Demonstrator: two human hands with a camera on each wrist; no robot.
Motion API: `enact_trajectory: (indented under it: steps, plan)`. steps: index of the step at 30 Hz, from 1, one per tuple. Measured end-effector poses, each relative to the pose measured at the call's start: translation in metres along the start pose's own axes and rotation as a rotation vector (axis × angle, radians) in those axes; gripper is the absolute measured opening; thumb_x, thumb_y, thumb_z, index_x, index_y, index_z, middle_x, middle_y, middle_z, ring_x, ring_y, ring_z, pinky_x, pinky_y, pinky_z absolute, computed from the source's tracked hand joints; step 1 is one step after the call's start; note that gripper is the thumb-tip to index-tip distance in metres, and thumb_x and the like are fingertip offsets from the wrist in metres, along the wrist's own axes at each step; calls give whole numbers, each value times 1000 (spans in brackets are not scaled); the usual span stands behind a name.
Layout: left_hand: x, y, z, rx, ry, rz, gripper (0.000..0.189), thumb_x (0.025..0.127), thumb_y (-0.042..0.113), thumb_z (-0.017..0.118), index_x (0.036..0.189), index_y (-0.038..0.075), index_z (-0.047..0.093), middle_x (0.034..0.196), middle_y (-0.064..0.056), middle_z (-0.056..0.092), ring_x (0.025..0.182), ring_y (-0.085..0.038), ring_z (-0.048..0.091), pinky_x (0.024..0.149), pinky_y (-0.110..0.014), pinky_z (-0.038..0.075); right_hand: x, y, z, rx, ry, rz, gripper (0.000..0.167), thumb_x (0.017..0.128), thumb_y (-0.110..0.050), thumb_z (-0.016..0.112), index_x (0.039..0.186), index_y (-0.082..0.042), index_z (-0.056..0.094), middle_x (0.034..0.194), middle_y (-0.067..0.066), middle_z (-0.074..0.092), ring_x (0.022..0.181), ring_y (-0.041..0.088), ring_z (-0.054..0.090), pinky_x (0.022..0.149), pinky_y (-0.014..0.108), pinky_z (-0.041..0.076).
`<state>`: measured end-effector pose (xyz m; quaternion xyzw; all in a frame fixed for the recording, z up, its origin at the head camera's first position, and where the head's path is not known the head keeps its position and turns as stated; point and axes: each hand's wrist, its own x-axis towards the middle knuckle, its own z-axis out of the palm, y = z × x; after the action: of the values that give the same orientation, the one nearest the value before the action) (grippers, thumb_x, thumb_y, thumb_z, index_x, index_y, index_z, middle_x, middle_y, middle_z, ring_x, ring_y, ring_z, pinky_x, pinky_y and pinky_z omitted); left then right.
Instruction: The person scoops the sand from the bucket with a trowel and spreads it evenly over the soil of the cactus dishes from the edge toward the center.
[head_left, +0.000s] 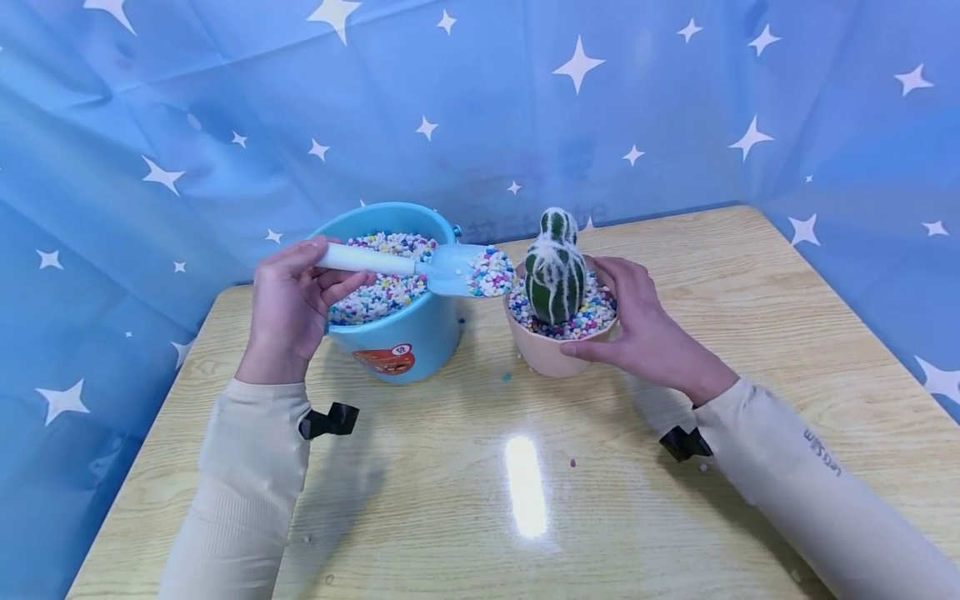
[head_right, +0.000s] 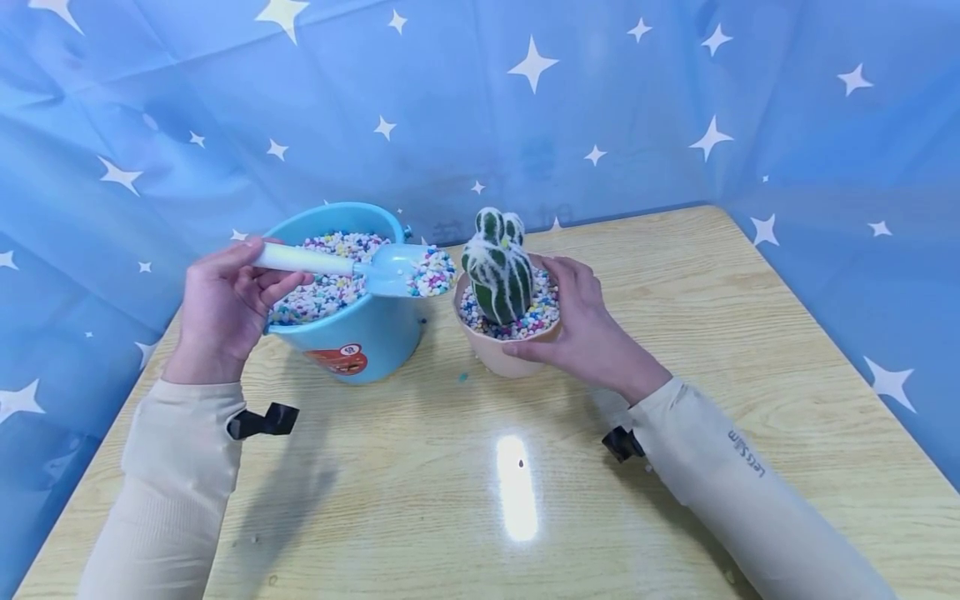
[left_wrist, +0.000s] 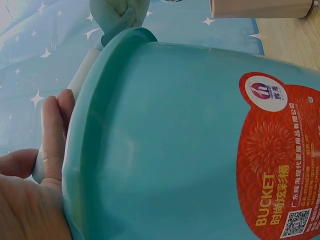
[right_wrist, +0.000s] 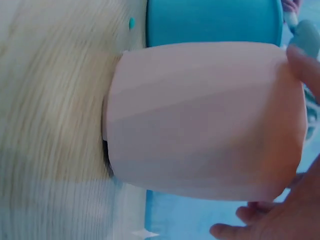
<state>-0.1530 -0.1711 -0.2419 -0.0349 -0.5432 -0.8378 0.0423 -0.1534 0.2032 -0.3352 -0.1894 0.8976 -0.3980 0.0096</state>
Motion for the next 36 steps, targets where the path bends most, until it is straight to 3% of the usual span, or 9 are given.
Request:
enact_trajectory:
  steps: [5,14,21,36]
  plan:
    - [1,-1,2,17,2,9,24,104,8,46,102,-11,60,106,-27,65,76,-31,72,79,-36,60,1,1,-2,-3,-28,-14,112,80,-47,81,158,-14,8,162,9,-3,147,31,-2,113,69,18]
    - [4,-1,7,27,16,-5,21,103,7,49,104,-12,58,105,-26,62,73,-28,71,79,-37,61,0,2,0,1,33,-2,111,75,-50,84,156,-14,17,157,13,9,142,33,10,111,67,24]
    - [8,-3,10,77,40,8,22,103,6,48,103,-13,58,98,-24,65,72,-28,71,76,-35,62,0,3,1,-6,14,3,112,77,-49,82,157,-14,12,160,13,1,145,34,2,112,69,20]
    - [9,-3,16,59,14,31,18,100,5,53,95,-10,60,92,-23,67,74,-28,72,73,-37,62,0,4,-1,5,-8,-2,110,80,-48,80,157,-15,9,162,8,-7,147,31,-6,111,70,19]
